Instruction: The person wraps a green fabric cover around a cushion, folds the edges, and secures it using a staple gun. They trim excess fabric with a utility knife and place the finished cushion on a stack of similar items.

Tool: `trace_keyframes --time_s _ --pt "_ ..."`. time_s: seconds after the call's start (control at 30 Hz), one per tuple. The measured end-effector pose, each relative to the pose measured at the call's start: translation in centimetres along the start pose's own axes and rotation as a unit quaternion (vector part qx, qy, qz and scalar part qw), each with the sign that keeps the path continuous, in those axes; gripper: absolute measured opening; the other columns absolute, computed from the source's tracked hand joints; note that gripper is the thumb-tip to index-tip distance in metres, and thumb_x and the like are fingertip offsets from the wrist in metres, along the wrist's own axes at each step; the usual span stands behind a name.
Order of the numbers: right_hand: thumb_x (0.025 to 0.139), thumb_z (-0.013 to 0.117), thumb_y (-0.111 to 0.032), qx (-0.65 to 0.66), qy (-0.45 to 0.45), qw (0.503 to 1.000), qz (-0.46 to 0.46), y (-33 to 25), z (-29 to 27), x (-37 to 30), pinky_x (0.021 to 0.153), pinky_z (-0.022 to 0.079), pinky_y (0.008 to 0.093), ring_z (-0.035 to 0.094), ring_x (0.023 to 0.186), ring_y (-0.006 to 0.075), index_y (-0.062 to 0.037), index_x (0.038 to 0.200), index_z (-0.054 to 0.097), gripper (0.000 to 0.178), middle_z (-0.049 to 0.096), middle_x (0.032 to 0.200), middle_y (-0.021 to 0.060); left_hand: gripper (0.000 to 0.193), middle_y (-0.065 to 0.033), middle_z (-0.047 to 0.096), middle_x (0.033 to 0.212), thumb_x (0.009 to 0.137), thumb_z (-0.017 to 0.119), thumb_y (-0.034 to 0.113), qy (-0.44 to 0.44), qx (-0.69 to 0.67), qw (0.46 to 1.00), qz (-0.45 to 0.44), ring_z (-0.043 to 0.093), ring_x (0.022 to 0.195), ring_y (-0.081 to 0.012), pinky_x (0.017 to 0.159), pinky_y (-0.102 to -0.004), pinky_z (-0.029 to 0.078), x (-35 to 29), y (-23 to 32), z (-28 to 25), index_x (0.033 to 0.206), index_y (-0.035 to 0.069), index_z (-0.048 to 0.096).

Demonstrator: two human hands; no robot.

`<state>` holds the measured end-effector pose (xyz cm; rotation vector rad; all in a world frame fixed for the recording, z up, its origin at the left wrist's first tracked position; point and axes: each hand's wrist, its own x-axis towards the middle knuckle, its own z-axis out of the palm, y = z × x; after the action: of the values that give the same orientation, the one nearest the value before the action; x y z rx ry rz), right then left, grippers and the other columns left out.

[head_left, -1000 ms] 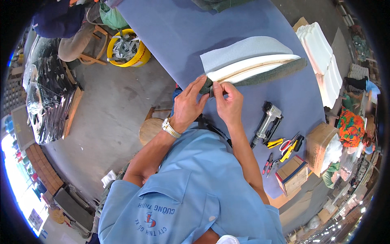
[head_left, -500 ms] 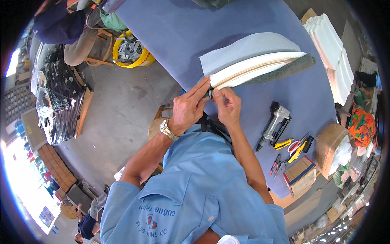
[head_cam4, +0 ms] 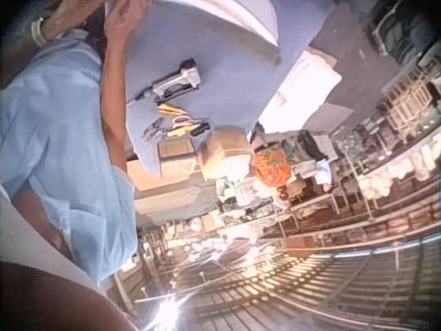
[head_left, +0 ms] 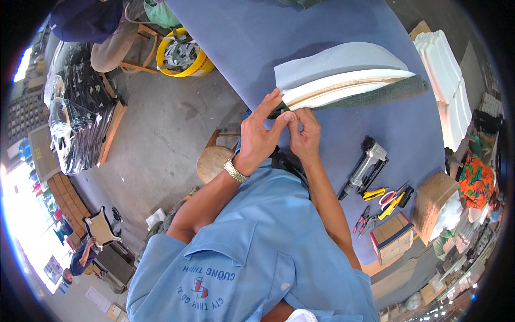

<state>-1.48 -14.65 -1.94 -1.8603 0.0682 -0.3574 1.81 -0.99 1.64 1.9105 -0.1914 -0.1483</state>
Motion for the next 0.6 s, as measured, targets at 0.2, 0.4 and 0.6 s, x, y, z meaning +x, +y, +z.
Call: trace_keyframes --time_s 0.2,0.4,0.6 --pt "0.105 0.057 -0.018 -0.023 -0.023 0.999 -0.037 0.2 0.0 0.4 0.086 0.045 0.0423 0.062 0.089 0.0355 -0.0035 0.098 0.066 0.018 0.065 0.091 0.0133 0.045 -0.0215 0.064 0.142 0.097 0.074 0.026 -0.001 -0.039 0.997 -0.071 0.065 0.128 -0.0329 0.103 -0.0375 0.053 0.7 0.3 0.0 0.131 -0.002 0.067" --pt "0.104 0.058 -0.015 -0.006 -0.026 0.999 -0.036 0.1 -0.1 0.1 0.086 0.045 0.0432 0.062 0.088 0.0362 -0.0037 0.098 0.066 0.016 0.065 0.091 0.0137 0.047 -0.022 0.063 0.143 0.1 0.07 0.023 -0.024 0.091 0.996 0.008 0.066 0.127 -0.0344 0.101 -0.0376 0.054 0.6 0.2 -0.6 0.14 0.0 0.062" --pt "0.1 0.065 -0.015 0.038 -0.086 0.995 0.036 -1.2 -3.2 -0.3 0.086 0.049 0.0377 0.066 0.093 0.0303 -0.0047 0.102 0.07 0.012 0.069 0.094 0.0127 0.05 -0.0219 0.064 0.14 0.099 0.07 0.035 -0.048 0.181 0.978 0.096 0.072 0.11 -0.0389 0.086 -0.0419 0.061 1.4 -0.5 -1.1 0.138 0.004 0.063"
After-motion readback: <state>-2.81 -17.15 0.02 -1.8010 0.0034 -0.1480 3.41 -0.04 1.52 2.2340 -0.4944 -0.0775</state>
